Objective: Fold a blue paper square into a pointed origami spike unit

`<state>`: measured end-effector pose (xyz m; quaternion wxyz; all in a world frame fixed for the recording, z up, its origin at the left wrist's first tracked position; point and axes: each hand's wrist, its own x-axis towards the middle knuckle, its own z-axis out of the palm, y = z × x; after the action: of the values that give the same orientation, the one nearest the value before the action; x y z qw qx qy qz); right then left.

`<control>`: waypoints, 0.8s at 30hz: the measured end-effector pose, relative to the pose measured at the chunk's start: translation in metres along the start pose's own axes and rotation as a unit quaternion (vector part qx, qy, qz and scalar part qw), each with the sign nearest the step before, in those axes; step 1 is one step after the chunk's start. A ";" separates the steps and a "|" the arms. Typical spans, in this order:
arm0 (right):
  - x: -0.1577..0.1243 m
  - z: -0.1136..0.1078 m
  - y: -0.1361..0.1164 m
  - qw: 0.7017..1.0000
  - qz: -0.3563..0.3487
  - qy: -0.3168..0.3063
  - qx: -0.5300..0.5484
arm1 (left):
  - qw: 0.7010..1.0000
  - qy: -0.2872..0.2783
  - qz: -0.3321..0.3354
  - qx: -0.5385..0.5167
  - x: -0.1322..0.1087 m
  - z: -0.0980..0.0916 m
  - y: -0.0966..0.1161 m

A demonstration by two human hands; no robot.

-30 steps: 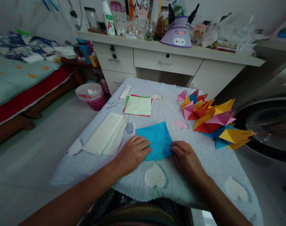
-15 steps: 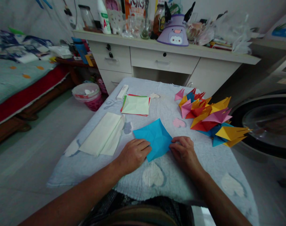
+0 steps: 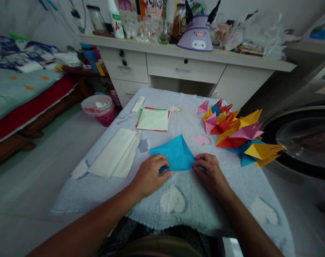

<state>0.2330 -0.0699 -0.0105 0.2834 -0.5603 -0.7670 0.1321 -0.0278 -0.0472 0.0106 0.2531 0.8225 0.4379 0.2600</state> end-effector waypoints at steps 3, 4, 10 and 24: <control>0.001 -0.001 -0.002 1.000 0.011 -0.012 -0.002 | 0.999 -0.011 -0.043 -0.018 0.003 0.000 0.006; 0.001 -0.002 -0.003 1.000 0.015 -0.015 -0.002 | 0.998 -0.011 -0.053 -0.022 0.003 0.000 0.006; 0.003 -0.003 -0.005 0.999 0.035 -0.027 0.000 | 0.995 0.016 -0.082 -0.047 0.003 0.005 0.001; 0.006 -0.002 -0.007 0.998 0.050 -0.032 -0.001 | 0.996 0.050 -0.065 0.019 0.001 0.010 0.001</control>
<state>0.2268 -0.0667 -0.0036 0.2515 -0.5941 -0.7465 0.1630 -0.0205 -0.0486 0.0042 0.2318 0.7827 0.5076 0.2756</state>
